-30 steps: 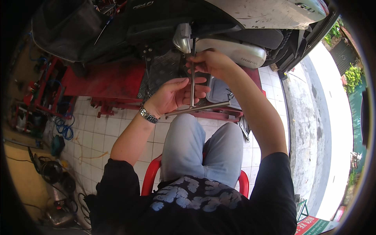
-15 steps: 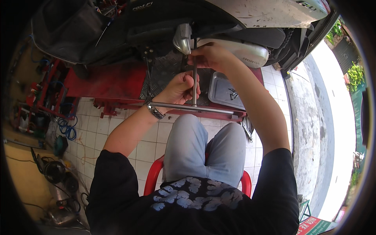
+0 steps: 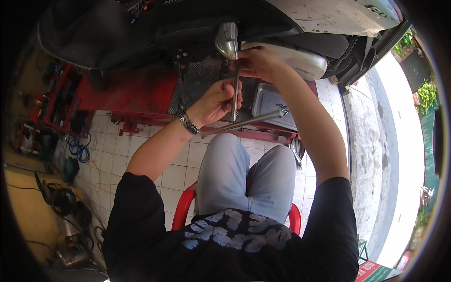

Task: The person uses a T-handle socket wrench to unscrew several bolts from the side engine casing of a motorcycle and places them into a metal tray.

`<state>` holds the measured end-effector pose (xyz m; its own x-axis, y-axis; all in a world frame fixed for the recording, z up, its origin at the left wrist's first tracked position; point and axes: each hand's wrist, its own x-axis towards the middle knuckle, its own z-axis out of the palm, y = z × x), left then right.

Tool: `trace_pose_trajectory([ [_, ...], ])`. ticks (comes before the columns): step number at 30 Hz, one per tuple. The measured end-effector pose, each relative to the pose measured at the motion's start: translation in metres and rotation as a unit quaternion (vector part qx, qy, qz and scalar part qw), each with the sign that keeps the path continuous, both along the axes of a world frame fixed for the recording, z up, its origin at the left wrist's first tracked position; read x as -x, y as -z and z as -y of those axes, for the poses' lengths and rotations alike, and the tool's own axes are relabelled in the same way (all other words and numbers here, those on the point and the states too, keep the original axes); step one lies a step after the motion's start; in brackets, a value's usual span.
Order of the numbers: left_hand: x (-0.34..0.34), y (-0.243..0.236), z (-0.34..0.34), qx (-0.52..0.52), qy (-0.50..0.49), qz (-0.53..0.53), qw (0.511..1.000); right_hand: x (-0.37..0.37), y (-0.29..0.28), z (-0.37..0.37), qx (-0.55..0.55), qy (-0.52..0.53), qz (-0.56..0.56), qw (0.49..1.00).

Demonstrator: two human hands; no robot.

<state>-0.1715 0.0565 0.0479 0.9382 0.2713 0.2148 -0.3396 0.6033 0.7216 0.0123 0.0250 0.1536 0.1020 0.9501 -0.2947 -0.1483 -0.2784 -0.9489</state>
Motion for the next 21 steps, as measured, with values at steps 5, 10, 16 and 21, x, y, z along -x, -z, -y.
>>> trace_pose_trajectory([
  [5,-0.003,0.000,0.004,0.075,0.078,0.042,0.993,-0.017,0.012,-0.023,0.000,-0.060,-0.006,0.998],
  [10,0.011,-0.032,0.024,0.065,0.015,-0.034,0.997,-0.014,0.008,-0.017,0.004,-0.077,-0.046,0.996],
  [16,0.004,0.013,-0.011,0.018,0.057,0.044,0.997,-0.014,0.014,-0.019,-0.027,-0.073,-0.036,0.996],
  [21,-0.005,0.012,-0.007,0.006,0.020,0.082,0.996,-0.004,0.002,-0.015,-0.039,-0.008,0.094,0.995],
])
